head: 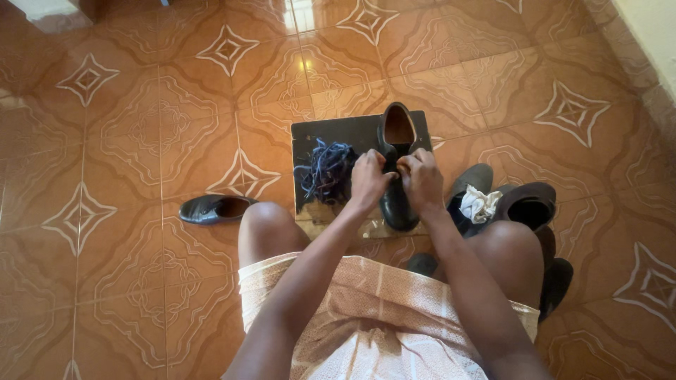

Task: The person sits on the floor and works on a black leather shoe placed on a small stool. They wipe the shoe with a cloth, then thread a dark shoelace through the eyelets, pulling and adjusting it repeatedly.

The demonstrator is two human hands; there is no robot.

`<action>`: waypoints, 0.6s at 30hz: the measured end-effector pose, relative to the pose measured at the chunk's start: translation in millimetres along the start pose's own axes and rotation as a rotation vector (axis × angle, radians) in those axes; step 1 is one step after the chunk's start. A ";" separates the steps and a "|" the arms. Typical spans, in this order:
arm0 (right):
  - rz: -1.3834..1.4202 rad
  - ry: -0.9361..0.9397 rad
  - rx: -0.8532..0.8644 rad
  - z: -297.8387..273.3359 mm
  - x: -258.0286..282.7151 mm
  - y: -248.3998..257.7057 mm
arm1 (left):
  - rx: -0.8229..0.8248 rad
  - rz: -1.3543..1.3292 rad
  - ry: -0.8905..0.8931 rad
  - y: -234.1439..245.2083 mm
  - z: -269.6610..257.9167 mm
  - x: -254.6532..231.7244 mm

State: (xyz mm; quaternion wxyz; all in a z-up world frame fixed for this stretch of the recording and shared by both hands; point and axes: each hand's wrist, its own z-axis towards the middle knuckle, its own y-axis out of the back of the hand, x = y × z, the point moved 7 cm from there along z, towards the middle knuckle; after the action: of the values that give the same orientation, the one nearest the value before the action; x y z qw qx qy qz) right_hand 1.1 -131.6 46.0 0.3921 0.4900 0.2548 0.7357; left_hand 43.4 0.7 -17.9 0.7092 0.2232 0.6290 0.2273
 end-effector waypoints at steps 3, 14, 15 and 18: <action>0.019 0.009 -0.013 -0.7 0.8 -2.5 | 0.015 -0.059 0.070 -0.9 -0.3 6.9; 0.060 0.051 -0.050 -0.8 17.3 -8.4 | 0.148 -0.425 0.315 1.8 2.9 36.1; 0.048 0.052 -0.046 -0.3 18.7 -8.9 | 0.149 -0.429 0.326 3.3 2.2 36.3; 0.042 0.065 -0.064 -0.6 22.0 -7.4 | 0.157 -0.452 0.354 5.8 -0.3 34.0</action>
State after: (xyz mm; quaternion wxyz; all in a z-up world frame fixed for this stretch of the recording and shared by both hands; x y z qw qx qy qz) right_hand -1.7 -109.3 51.6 0.3837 0.4581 0.2333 0.7671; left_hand 46.5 25.8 -41.3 0.6018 0.0884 0.7922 0.0496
